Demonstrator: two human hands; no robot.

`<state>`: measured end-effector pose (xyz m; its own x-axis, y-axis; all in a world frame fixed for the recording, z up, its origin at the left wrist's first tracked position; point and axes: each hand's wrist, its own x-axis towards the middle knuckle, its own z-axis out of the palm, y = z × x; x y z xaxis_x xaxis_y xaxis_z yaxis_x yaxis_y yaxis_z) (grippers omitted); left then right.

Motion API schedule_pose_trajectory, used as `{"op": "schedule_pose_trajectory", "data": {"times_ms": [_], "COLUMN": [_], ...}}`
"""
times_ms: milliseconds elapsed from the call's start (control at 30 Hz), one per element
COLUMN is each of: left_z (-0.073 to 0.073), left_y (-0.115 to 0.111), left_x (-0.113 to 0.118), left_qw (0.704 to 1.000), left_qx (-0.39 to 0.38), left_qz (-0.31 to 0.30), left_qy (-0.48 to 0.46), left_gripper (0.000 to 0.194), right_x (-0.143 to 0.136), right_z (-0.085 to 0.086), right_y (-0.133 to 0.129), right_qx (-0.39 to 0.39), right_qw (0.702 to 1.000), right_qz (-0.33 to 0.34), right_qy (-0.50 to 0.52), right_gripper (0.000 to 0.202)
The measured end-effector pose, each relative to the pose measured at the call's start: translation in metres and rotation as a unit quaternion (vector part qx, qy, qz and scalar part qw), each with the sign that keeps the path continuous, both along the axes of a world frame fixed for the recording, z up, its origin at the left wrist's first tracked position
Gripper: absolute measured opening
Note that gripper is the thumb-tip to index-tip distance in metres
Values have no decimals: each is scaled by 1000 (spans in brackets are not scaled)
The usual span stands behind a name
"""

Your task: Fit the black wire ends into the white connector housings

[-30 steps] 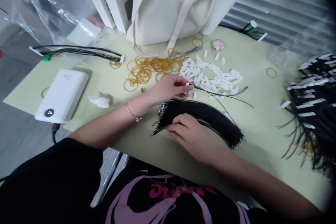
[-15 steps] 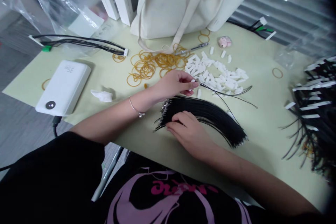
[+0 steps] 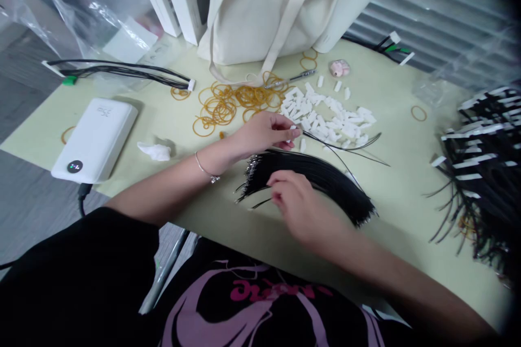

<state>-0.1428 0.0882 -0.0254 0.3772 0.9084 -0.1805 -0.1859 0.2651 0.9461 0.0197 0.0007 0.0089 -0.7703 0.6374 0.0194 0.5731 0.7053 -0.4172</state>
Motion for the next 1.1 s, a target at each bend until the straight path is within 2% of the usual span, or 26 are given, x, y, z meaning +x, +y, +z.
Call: {"op": "schedule_pose_trajectory", "data": {"times_ms": [67, 133, 200, 267, 367, 600, 800, 933, 1100], "left_z": [6, 14, 24, 32, 37, 40, 41, 40, 40], "left_y": [-2, -6, -11, -15, -19, -22, -23, -25, -27], "left_x": [-1, -1, -1, -1, 0, 3, 3, 4, 8], "left_qw": [999, 996, 989, 978, 966, 953, 952, 958, 968], "left_qx": [-19, -56, -108, -150, -189, -242, -243, -211, -187], "left_qz": [-17, -37, -53, -62, -56, -81, -89, -99, -69], "left_qy": [-23, -53, -90, -130, -166, -163, -166, -169, -151], "left_gripper": [13, 17, 23, 27, 29, 26, 21, 18, 19], "right_x": [13, 25, 34, 40, 45, 50, 54, 53, 49], "right_z": [22, 43, 60, 69, 72, 70, 73, 75, 72], "right_y": [10, 21, 32, 41, 49, 55, 53, 49, 48], "right_qx": [-85, -117, -107, -67, -59, -123, -101, -72, -59], "right_qw": [992, 982, 975, 974, 971, 958, 962, 966, 966], "right_qz": [-85, -143, -187, -209, -224, -254, -242, -230, -237], "right_qy": [23, 33, 53, 63, 52, 50, 77, 98, 88], "right_gripper": [15, 16, 18, 20, 21, 23, 19, 15, 15]}}
